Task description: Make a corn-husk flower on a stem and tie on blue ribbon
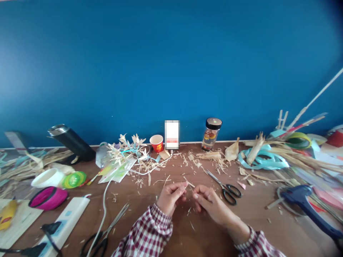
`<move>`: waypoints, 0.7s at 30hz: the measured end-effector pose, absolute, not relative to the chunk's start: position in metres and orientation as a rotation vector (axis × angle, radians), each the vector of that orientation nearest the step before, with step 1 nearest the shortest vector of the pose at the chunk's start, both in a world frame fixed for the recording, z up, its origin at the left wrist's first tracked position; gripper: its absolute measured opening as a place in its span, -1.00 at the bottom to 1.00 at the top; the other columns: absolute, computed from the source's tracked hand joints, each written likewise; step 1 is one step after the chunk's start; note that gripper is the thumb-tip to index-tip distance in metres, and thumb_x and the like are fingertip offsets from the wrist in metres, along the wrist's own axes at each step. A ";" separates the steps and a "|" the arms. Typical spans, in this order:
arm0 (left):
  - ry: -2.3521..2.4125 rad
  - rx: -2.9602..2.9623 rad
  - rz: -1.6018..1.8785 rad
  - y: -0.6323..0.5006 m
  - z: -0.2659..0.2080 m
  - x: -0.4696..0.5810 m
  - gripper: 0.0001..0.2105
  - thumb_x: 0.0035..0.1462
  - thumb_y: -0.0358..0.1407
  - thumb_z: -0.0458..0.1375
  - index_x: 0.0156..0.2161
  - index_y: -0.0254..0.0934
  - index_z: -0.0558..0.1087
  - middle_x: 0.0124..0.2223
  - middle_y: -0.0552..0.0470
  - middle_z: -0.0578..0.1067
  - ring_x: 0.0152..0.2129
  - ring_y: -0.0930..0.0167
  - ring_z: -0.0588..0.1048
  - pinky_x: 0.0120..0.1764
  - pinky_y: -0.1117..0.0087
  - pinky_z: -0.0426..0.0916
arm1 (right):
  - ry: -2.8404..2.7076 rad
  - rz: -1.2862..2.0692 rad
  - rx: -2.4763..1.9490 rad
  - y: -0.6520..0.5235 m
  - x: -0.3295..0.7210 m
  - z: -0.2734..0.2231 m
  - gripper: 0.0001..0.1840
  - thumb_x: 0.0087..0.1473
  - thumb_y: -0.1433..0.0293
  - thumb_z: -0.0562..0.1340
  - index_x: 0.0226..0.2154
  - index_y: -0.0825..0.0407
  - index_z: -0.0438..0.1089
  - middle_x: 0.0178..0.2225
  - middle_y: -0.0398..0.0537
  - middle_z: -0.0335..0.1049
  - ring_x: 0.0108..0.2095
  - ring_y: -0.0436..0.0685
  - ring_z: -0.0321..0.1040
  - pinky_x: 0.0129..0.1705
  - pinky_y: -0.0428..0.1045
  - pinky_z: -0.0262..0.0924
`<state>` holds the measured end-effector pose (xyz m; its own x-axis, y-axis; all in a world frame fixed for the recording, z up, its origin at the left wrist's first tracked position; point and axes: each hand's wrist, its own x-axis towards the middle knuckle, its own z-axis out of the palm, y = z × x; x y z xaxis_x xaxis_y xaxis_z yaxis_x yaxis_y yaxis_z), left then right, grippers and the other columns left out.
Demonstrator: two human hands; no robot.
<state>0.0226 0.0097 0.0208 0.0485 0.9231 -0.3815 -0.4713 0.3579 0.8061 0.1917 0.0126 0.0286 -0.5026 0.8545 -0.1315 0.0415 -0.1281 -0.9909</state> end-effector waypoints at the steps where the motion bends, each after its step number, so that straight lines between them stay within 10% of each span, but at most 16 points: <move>1: 1.038 0.554 1.138 0.009 0.020 0.023 -0.74 -0.25 -0.27 0.33 -0.36 -0.35 0.57 -0.54 0.02 0.46 -0.61 0.53 0.37 -0.53 0.52 0.30 | -1.523 1.721 -1.021 0.012 0.191 0.029 -0.73 0.10 0.17 0.08 -0.42 0.05 0.20 -0.67 -0.29 0.22 -0.69 -0.10 0.06 -0.61 -0.17 -0.08; 21: 0.956 0.527 1.151 0.007 0.017 0.028 -0.76 -0.24 -0.28 0.33 -0.38 -0.37 0.56 -0.59 0.08 0.42 -0.64 0.56 0.34 -0.55 0.53 0.26 | -1.511 1.781 -0.995 0.007 0.184 0.028 -0.74 0.10 0.18 0.08 -0.42 0.05 0.20 -0.67 -0.30 0.21 -0.71 -0.13 0.05 -0.63 -0.19 -0.03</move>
<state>0.0277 0.0071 0.0174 0.0966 0.9287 -0.3580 -0.5219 0.3535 0.7763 0.1841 0.0071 0.0284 -0.5436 0.8232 -0.1640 0.0273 -0.1780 -0.9837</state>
